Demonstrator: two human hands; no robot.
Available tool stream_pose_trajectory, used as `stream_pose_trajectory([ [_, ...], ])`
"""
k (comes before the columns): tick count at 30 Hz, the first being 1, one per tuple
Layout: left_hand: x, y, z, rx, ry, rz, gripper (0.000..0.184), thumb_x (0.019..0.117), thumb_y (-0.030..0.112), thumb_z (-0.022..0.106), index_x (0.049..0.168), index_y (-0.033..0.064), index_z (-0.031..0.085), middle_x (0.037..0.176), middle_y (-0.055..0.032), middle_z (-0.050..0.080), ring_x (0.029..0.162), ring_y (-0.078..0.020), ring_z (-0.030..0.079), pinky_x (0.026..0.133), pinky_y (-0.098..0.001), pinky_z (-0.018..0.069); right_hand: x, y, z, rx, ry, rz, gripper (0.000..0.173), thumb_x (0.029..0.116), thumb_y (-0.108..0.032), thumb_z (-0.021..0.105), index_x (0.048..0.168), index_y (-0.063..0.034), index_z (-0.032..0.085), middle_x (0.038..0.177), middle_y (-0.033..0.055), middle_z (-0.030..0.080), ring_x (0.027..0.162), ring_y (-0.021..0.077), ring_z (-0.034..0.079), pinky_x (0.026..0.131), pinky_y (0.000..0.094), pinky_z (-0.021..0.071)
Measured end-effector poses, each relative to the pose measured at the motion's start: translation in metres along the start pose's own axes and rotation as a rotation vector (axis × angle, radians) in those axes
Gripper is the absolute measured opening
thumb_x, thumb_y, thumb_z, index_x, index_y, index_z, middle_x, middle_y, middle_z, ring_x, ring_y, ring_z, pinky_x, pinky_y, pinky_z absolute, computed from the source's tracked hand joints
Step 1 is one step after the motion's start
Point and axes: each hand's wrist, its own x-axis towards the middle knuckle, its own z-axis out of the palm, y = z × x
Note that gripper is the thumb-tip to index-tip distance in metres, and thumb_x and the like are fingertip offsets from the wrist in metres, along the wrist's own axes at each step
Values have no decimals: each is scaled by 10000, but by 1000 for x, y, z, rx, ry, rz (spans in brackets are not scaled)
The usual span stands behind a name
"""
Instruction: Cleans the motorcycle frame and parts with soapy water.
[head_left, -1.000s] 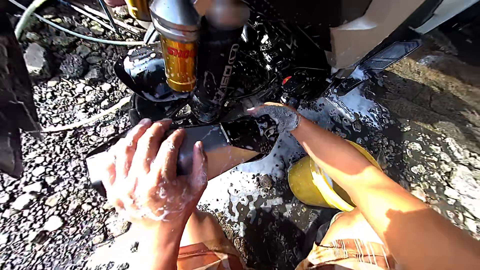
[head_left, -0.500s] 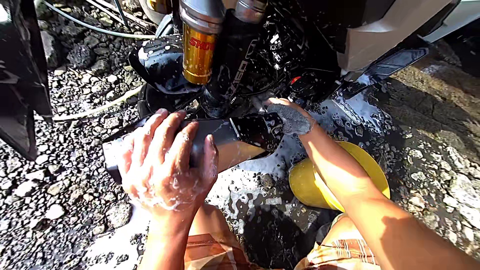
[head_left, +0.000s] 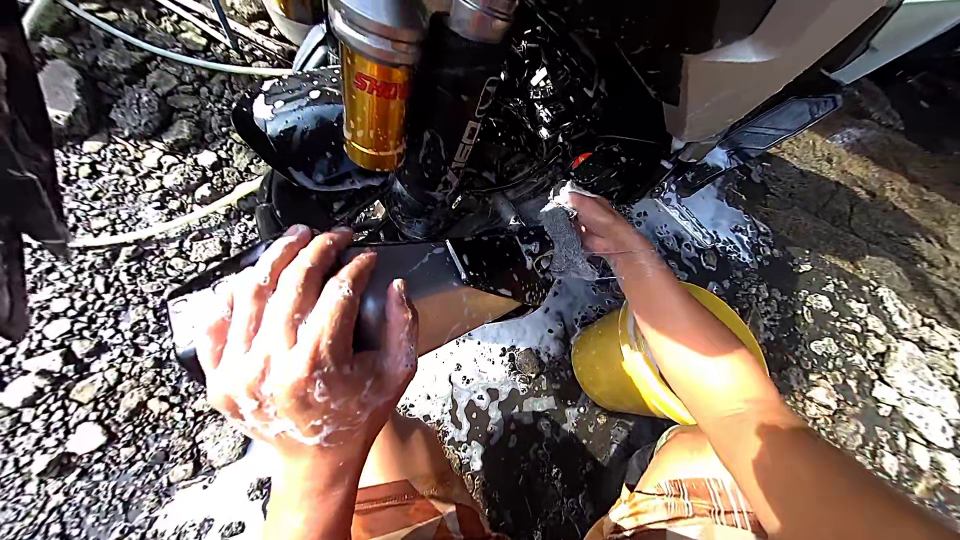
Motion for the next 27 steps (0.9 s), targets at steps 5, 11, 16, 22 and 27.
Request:
stream_pose_trajectory([
  [5, -5, -2, 7, -54, 8, -44, 390, 952, 444, 607, 1200, 182, 755, 1374, -38, 667, 1369, -252, 549, 1129, -532, 391, 4, -12, 25, -204, -39, -8, 404, 1077, -313, 432, 1310, -31, 604, 1258, 129, 639, 1155, 199, 600, 979, 428, 493],
  [11, -3, -5, 5, -56, 19, -5, 401, 949, 447, 602, 1203, 174, 751, 1379, -53, 663, 1364, -260, 552, 1114, -524, 398, -10, -13, 16, 11, -139, -38, 467, 1101, -380, 412, 1446, -77, 498, 1367, 102, 603, 1235, 182, 595, 1020, 394, 519],
  [16, -7, -6, 7, -66, 23, -16, 390, 953, 439, 608, 1208, 181, 752, 1379, -41, 664, 1371, -253, 547, 1126, -528, 398, -23, -8, 26, -329, -217, -135, 575, 1094, -474, 375, 1488, -77, 509, 1537, 123, 505, 1447, 231, 439, 1190, 520, 349],
  [22, -7, -7, 8, -64, 33, -1, 393, 950, 439, 611, 1204, 174, 751, 1380, -43, 664, 1374, -252, 546, 1132, -522, 388, -20, -30, 31, -524, -164, -133, 558, 1102, -450, 351, 1446, -46, 526, 1478, 194, 532, 1410, 308, 467, 1152, 579, 364],
  [27, -10, -10, 11, -73, 27, -19, 399, 954, 449, 601, 1215, 185, 749, 1383, -33, 662, 1378, -248, 544, 1122, -526, 399, -23, -17, 26, -405, -248, -118, 546, 1087, -460, 412, 1413, -49, 561, 1440, 162, 573, 1361, 257, 520, 1131, 523, 413],
])
